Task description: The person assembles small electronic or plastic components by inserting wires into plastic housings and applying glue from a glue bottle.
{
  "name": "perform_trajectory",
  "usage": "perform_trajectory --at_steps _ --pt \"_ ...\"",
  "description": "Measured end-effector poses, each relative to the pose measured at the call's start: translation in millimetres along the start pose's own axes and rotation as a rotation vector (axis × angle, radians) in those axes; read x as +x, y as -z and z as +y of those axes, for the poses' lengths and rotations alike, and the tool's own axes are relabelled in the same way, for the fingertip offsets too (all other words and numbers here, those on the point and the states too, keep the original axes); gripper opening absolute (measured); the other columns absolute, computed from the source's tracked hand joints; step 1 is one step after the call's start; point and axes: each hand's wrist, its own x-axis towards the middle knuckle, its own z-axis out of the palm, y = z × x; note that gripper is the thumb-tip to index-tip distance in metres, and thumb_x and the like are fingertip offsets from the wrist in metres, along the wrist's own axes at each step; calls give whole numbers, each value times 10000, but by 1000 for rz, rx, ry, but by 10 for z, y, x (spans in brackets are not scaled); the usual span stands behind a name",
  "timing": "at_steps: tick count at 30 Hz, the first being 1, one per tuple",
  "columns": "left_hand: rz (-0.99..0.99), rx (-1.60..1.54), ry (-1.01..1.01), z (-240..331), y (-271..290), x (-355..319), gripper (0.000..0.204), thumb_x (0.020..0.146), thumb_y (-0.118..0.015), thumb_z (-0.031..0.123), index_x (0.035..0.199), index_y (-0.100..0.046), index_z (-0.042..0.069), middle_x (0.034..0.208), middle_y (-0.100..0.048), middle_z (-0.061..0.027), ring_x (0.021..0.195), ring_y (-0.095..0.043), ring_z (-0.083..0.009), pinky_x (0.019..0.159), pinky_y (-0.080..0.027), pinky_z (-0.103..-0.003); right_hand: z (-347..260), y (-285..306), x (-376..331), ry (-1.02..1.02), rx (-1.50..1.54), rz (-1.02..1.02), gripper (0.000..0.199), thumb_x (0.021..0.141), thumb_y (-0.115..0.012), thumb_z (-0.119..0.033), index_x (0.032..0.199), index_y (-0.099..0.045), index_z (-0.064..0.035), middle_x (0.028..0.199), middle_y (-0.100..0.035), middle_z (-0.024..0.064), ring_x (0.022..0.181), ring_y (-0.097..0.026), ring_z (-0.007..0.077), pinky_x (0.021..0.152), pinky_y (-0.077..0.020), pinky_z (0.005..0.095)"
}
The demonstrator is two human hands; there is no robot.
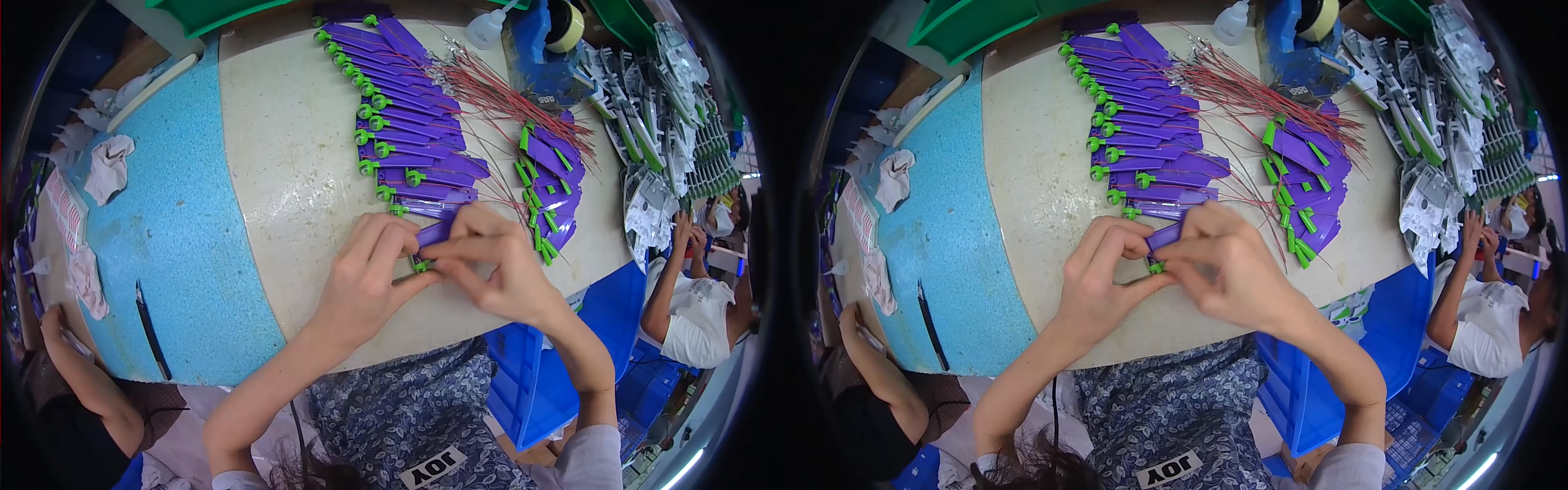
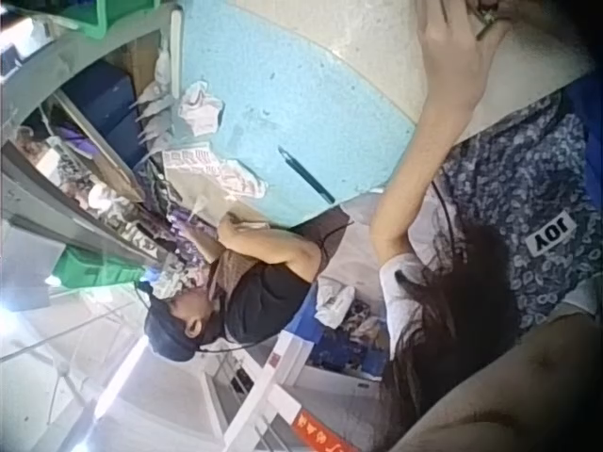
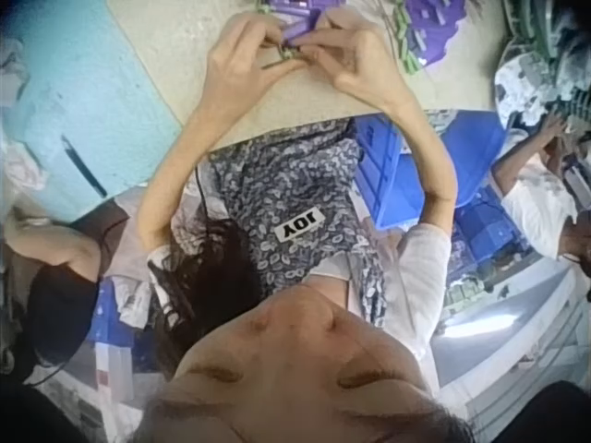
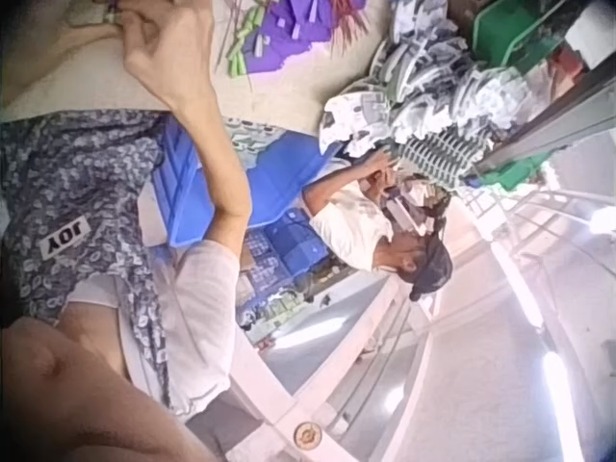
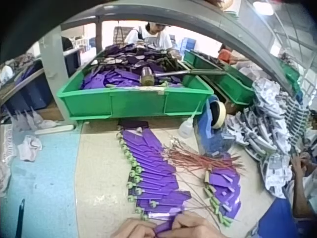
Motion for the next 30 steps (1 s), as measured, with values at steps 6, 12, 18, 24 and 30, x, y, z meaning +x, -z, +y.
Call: perform_trajectory --at_steps 6,12,18,24,30 --pt "-29 286 -200 38 26 -11 353 628 -851 203 819 -590 61 899 -565 -65 826 -568 -247 685 -487 -370 -55 -77 -15 -378 -25 198 92 706 -733 -34 745 -665 14 738 -586 129 623 -591 281 564 -453 398" --pt "-232 275 -444 -124 131 224 297 666 -810 258 792 -605 86 1015 -646 0 827 -574 -206 684 -526 -326 22 94 26 -472 -140 186 88 743 -699 -7 823 -665 7 794 -643 132 591 -625 295 570 -486 405" --pt "-270 295 -427 -30 182 261 297 687 -815 244 793 -598 71 1106 -682 20 801 -571 -198 674 -535 -299 378 1055 394 -77 -241 806 155 840 -722 -81 927 -671 36 756 -644 72 634 -604 169 586 -489 327" --pt "-297 252 -384 -88 188 246 334 688 -846 242 731 -575 52 1085 -699 2 809 -571 -202 666 -522 -296 879 1444 839 -640 624 689 274 858 -733 -265 816 -706 3 621 -520 -32 525 -402 86 519 -351 268" --pt "-298 235 -377 -13 163 295 341 677 -857 218 883 -655 36 1085 -705 -17 817 -582 -209 682 -526 -303 727 1260 510 -732 514 603 198 836 -700 -160 710 -627 -26 578 -370 -80 490 -281 48 477 -220 261"
